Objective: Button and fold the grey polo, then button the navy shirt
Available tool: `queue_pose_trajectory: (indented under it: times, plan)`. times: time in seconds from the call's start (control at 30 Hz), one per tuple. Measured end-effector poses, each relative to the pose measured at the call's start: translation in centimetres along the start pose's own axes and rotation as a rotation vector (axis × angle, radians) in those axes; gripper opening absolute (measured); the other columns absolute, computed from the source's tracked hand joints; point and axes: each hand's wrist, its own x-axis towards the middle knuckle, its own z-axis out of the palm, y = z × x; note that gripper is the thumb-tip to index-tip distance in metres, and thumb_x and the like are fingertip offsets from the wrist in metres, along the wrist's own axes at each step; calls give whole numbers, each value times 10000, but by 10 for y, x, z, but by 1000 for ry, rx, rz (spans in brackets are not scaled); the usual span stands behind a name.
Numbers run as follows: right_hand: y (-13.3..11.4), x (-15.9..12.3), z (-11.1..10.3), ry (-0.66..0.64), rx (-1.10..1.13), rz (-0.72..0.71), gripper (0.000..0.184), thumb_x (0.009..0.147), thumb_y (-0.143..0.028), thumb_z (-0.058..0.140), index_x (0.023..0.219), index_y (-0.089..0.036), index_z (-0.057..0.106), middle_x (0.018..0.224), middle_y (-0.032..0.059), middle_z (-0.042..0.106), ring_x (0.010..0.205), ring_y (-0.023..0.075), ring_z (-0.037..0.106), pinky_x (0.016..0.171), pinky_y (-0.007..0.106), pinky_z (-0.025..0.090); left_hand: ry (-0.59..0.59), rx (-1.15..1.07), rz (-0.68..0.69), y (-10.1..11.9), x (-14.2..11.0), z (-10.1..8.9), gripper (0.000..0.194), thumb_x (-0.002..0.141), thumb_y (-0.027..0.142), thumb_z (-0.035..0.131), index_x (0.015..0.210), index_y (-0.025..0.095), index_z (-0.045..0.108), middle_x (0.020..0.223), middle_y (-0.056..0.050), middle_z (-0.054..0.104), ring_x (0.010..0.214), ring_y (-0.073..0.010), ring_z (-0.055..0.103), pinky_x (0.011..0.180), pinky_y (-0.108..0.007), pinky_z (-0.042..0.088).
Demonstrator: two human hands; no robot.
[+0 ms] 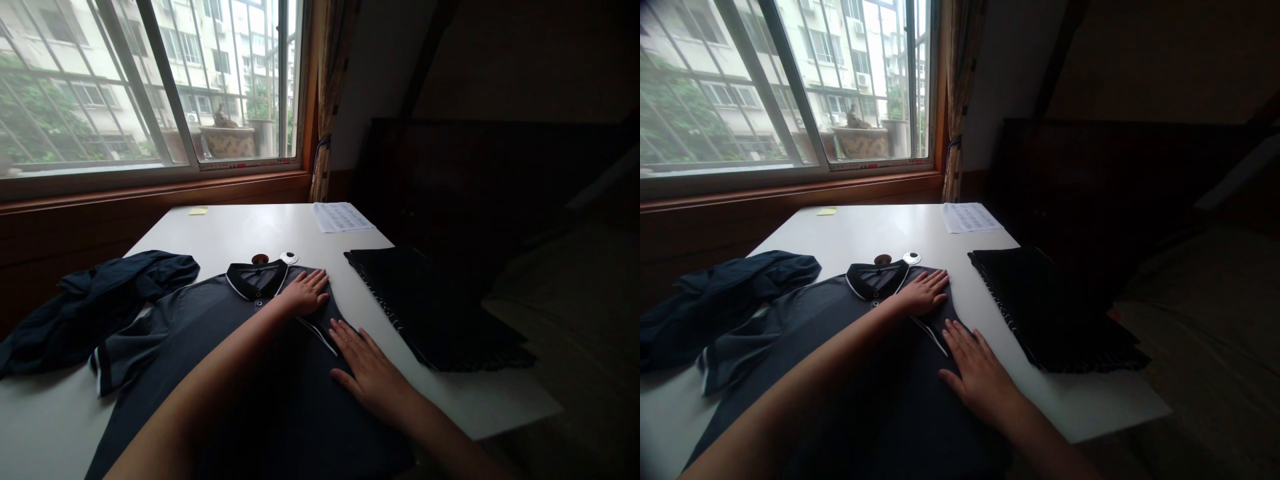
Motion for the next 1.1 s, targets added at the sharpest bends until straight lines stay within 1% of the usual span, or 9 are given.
queue_pose_trajectory:
  times: [0.27, 0.4, 0.5, 0.6, 0.73, 0.8, 0.9, 1.0, 1.1]
  plan:
    - [0, -6, 4, 13, -14, 12, 664, 1028, -531, 359, 1606, -290, 138, 1669, 41, 152, 1532, 231, 184, 1249, 507, 160, 6, -22, -83, -2, 7, 2, 616, 1046, 499, 287, 1553, 150, 313, 1620, -119, 265, 1512, -255, 249, 1232, -471, 212]
    - [-1, -6, 1, -7, -20, 25, 670, 1024, -553, 347, 1605, -287, 148, 1670, 35, 146, 1533, 230, 175, 1249, 511, 167, 70, -48, -111, 1, 5, -3, 602, 1041, 471, 328, 1528, 117, 352, 1587, -159, 334, 1491, -272, 301, 1206, -489, 284]
    - [-1, -6, 0, -20, -18, 32, 670, 1020, -565, 345, 1602, -285, 168, 1666, 36, 161, 1530, 237, 191, 1248, 519, 175, 143, -68, -93, 8, -6, -15, 564, 1040, 411, 358, 1500, 87, 387, 1556, -178, 393, 1473, -269, 342, 1186, -466, 341]
    - [-1, -6, -1, -24, -19, 40, 673, 1013, -574, 356, 1599, -291, 185, 1659, 37, 190, 1524, 246, 212, 1243, 530, 189, 208, -82, -23, 16, -33, -34, 500, 1033, 361, 387, 1468, 119, 440, 1537, -129, 448, 1462, -227, 368, 1198, -401, 346]
    - [-1, -6, -7, -30, -26, 41, 675, 1001, -591, 375, 1592, -305, 216, 1655, 27, 205, 1513, 253, 250, 1240, 539, 192, 337, -134, 30, 11, -97, -63, 365, 1016, 268, 404, 1320, 201, 595, 1369, -67, 627, 1289, -190, 561, 1098, -351, 468]
    - [-2, -3, -13, -36, -21, 36, 667, 996, -607, 372, 1581, -308, 259, 1641, 31, 260, 1499, 263, 286, 1234, 556, 194, 347, -137, -37, -3, -133, -73, 300, 1002, 263, 426, 1165, 224, 675, 1214, -56, 705, 1127, -190, 645, 975, -336, 542]
    - [-3, 12, -24, -2, -22, 21, 659, 1005, -607, 341, 1570, -271, 303, 1626, 46, 306, 1500, 255, 286, 1234, 539, 204, 341, -71, -255, -31, -178, -80, 297, 992, 286, 425, 986, 228, 716, 1067, -50, 736, 996, -203, 678, 907, -353, 563]
    - [-5, 45, -33, 75, -23, -36, 641, 1026, -562, 311, 1569, -222, 305, 1643, 49, 266, 1529, 227, 197, 1247, 487, 182, 231, -1, -424, -59, -203, -74, 350, 985, 328, 401, 1162, 239, 690, 1221, -52, 699, 1107, -229, 656, 965, -373, 546]
    - [-9, 96, -32, 82, -3, -45, 622, 1033, -512, 304, 1555, -175, 336, 1653, 82, 231, 1532, 236, 186, 1243, 472, 180, 122, 52, -520, -78, -205, -61, 461, 987, 366, 376, 1366, 202, 582, 1439, -73, 568, 1344, -249, 514, 1136, -390, 423]
